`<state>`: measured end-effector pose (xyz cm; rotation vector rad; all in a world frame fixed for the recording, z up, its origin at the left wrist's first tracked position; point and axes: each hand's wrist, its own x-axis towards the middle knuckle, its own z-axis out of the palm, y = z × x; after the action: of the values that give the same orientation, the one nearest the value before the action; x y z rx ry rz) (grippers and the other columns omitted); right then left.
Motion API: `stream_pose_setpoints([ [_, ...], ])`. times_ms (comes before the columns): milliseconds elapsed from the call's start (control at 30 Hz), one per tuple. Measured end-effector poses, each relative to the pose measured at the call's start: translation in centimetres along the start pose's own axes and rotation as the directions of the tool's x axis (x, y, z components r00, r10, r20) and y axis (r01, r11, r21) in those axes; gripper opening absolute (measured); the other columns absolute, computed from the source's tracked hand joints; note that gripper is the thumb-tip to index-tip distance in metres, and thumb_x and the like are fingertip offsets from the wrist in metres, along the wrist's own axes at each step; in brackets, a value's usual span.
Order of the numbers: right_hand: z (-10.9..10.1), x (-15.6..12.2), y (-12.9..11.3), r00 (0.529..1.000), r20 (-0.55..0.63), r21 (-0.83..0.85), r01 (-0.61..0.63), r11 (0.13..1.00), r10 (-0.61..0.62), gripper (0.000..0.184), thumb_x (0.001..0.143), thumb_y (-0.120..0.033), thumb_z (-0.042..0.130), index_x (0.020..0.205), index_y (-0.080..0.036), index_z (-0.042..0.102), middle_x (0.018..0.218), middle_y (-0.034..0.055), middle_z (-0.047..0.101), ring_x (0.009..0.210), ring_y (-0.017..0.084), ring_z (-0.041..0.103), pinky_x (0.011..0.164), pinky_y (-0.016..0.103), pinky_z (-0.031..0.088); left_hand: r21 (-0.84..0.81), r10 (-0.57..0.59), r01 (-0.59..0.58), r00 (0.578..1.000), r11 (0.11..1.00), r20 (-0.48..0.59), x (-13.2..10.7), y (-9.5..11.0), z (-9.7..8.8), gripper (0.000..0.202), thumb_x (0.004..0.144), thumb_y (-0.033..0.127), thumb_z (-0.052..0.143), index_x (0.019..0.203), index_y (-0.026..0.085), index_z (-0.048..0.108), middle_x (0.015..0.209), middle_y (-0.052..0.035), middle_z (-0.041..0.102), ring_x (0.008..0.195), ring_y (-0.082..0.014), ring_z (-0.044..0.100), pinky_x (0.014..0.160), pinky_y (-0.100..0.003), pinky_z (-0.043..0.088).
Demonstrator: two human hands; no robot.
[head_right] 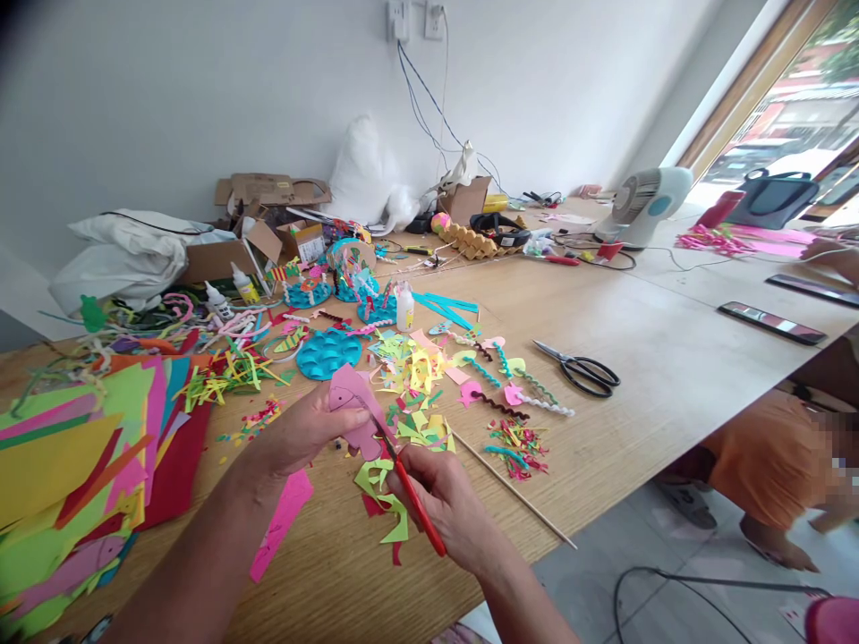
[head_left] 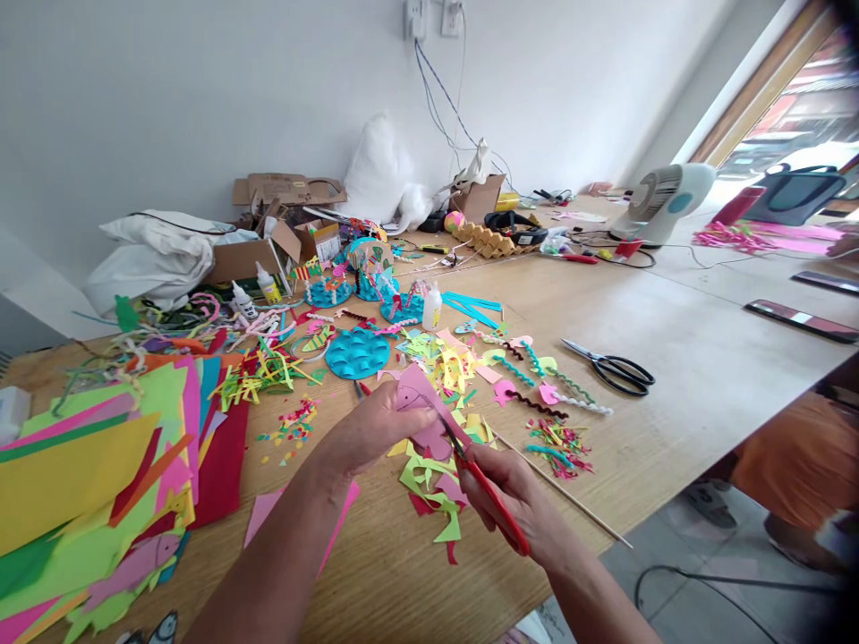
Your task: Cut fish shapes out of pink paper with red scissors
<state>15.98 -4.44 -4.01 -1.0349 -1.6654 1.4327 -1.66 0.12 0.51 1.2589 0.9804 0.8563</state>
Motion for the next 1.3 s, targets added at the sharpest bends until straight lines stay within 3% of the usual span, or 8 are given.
stream_pose_setpoints([
  [167, 0.1, 0.2, -0.2, 1.000, 0.005, 0.042, -0.021, 0.999, 0.021, 0.043, 0.083, -0.054, 0.048, 0.057, -0.019, 0.044, 0.044, -0.0061, 0.039, 0.040, 0.007, 0.029, 0.037, 0.021, 0.020, 0.034, 0.025, -0.025, 1.000, 0.999, 0.012, 0.0, 0.0, 0.0, 0.013, 0.072, 0.025, 0.057, 0.073, 0.013, 0.061, 0.063, -0.0010, 0.060, 0.053, -0.0099, 0.052, 0.049, -0.019, 0.039],
  [333, 0.5, 0.5, -0.4, 0.994, -0.058, 0.176, -0.085, 0.981, 0.096, 0.048, 0.075, -0.064, 0.050, 0.056, -0.020, 0.042, 0.040, -0.0071, 0.038, 0.035, 0.006, 0.027, 0.035, 0.020, 0.022, -0.037, 0.074, -0.072, 0.995, 0.997, 0.061, 0.2, -0.2, 0.5, 0.021, 0.077, 0.032, 0.055, 0.075, 0.012, 0.060, 0.062, -0.0027, 0.061, 0.051, -0.0093, 0.051, 0.047, -0.019, 0.039],
  [533, 0.7, 0.7, -0.5, 0.989, -0.100, 0.202, -0.088, 0.975, 0.110, 0.048, 0.073, -0.064, 0.053, 0.055, -0.020, 0.043, 0.038, -0.0071, 0.039, 0.035, 0.006, 0.027, 0.034, 0.019, 0.024, -0.034, 0.091, -0.092, 0.996, 0.995, -0.021, 0.6, -0.6, 1.1, 0.019, 0.072, 0.031, 0.059, 0.065, 0.014, 0.055, 0.055, 0.0014, 0.055, 0.046, -0.0070, 0.045, 0.044, -0.018, 0.036],
  [800, 0.8, 0.7, -0.5, 0.986, -0.069, 0.212, -0.133, 0.968, 0.150, 0.049, 0.072, -0.065, 0.052, 0.056, -0.020, 0.043, 0.039, -0.0076, 0.039, 0.034, 0.005, 0.027, 0.034, 0.018, 0.023, -0.064, 0.074, -0.075, 0.997, 0.995, -0.026, 0.7, -0.9, 1.2, 0.014, 0.071, 0.028, 0.055, 0.068, 0.014, 0.054, 0.055, 0.0021, 0.055, 0.046, -0.0069, 0.045, 0.044, -0.018, 0.036],
  [1100, 0.9, 0.8, -0.2, 0.991, -0.077, 0.181, -0.098, 0.979, 0.113, 0.050, 0.074, -0.065, 0.050, 0.055, -0.020, 0.041, 0.040, -0.0071, 0.039, 0.037, 0.006, 0.028, 0.036, 0.019, 0.022, -0.054, 0.077, -0.079, 0.997, 0.995, -0.028, 0.6, -1.0, 1.1, 0.017, 0.073, 0.030, 0.054, 0.071, 0.013, 0.056, 0.056, 0.0019, 0.054, 0.048, -0.0070, 0.044, 0.044, -0.018, 0.034],
  [1300, 1.2, 0.9, 0.3, 0.994, -0.103, 0.175, -0.025, 0.984, 0.044, 0.048, 0.077, -0.064, 0.047, 0.059, -0.019, 0.043, 0.042, -0.0056, 0.043, 0.039, 0.008, 0.033, 0.040, 0.020, 0.026, -0.130, 0.085, -0.094, 0.994, 0.987, -0.074, 0.5, -1.1, 1.8, 0.014, 0.073, 0.028, 0.055, 0.069, 0.015, 0.055, 0.055, 0.0034, 0.052, 0.047, -0.0064, 0.043, 0.046, -0.018, 0.035],
])
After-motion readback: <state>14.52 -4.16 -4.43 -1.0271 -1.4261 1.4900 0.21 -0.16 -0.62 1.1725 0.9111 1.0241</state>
